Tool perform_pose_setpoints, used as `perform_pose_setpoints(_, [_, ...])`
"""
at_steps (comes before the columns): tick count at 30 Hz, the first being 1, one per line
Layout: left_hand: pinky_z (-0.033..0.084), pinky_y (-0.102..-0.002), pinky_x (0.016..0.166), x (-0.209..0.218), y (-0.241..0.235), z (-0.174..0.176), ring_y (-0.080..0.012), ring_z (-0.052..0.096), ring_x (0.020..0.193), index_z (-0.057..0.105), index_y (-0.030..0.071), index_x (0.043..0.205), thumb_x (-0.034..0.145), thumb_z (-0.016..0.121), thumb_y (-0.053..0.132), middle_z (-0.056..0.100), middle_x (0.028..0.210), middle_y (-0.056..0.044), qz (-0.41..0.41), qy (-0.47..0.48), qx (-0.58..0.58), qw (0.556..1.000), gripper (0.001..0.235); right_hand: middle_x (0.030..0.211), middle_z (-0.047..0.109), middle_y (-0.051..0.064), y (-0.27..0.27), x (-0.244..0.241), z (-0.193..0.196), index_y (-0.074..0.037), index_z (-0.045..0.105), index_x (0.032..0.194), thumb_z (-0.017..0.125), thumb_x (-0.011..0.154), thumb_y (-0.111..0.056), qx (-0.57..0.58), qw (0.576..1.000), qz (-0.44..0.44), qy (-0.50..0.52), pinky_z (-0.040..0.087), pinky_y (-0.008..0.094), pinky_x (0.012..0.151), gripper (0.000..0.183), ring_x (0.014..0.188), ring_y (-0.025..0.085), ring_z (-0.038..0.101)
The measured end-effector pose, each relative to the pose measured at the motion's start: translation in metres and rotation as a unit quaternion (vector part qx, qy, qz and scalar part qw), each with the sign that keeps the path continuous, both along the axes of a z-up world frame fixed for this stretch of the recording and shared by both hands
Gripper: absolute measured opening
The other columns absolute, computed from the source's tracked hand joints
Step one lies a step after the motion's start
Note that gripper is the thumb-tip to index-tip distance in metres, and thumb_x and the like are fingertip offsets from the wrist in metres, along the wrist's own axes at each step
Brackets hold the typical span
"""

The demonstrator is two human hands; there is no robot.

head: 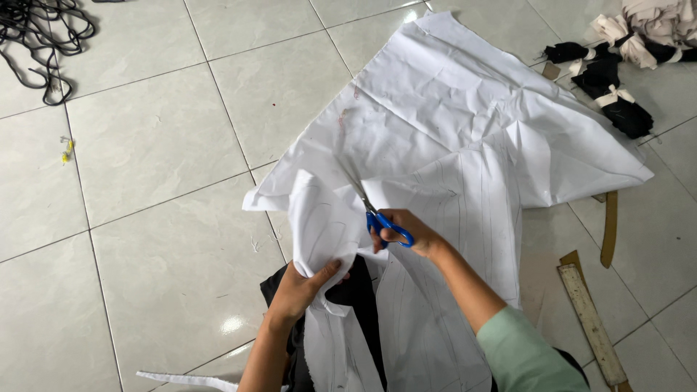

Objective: The person sits on the floor and uses blue-handled scissors to cut a large piece of white fabric along pre-drawn lines. They carefully follow the marked patterns to separate sections of the material.

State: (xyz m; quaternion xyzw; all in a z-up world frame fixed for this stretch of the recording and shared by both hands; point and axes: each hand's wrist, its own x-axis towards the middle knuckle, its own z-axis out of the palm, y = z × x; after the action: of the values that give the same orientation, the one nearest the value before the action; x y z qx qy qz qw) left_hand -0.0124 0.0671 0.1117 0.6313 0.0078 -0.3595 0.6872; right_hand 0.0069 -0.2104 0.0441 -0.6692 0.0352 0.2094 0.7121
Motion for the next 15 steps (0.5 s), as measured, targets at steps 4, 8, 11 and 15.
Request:
perform_pose_setpoints(4, [0.057,-0.036,0.089,-0.009,-0.01,-0.004,-0.0269,0.073,0.092,0.074,-0.004,0.103,0.085,0.076,0.022,0.076,0.094,-0.016,0.197,0.049,-0.077,0.976,0.032,0.129,0.063,0.015,0.023,-0.045,0.017,-0.006,0.053,0.13,0.073,0.082,-0.076,0.125,0.972,0.096,-0.175,0.045,0.049,0.118,0.087,0.126,0.031,0.061])
perform_pose_setpoints(8, [0.056,-0.04,0.094,-0.013,-0.044,0.028,-0.0311,0.069,0.107,0.065,-0.007,0.128,0.082,0.073,0.015,0.074,0.118,-0.02,0.26,0.095,-0.141,0.95,0.052,0.106,0.059,-0.001,0.05,-0.099,0.015,-0.013,0.057,0.123,0.091,0.075,-0.044,0.052,0.978,0.035,-0.201,0.048,0.033,0.099,0.066,0.103,0.016,0.059])
perform_pose_setpoints(11, [0.063,-0.038,0.087,-0.018,-0.065,0.062,-0.0273,0.076,0.098,0.072,-0.002,0.116,0.072,0.082,0.019,0.08,0.107,-0.016,0.192,0.042,-0.035,0.98,0.049,0.072,0.073,0.002,0.048,-0.144,-0.003,0.001,0.072,0.1,0.095,0.064,-0.005,0.081,0.984,-0.158,-0.03,0.062,0.034,0.065,0.043,0.07,0.017,0.072])
perform_pose_setpoints(15, [0.061,-0.031,0.074,-0.033,-0.081,0.042,-0.0168,0.074,0.083,0.077,0.004,0.098,0.071,0.089,0.028,0.08,0.091,-0.007,0.02,-0.034,0.071,0.997,0.039,0.104,0.076,0.019,0.011,-0.162,-0.003,0.003,0.063,0.112,0.092,0.08,-0.024,0.191,0.94,-0.168,-0.227,0.064,0.043,0.088,0.051,0.095,0.034,0.078])
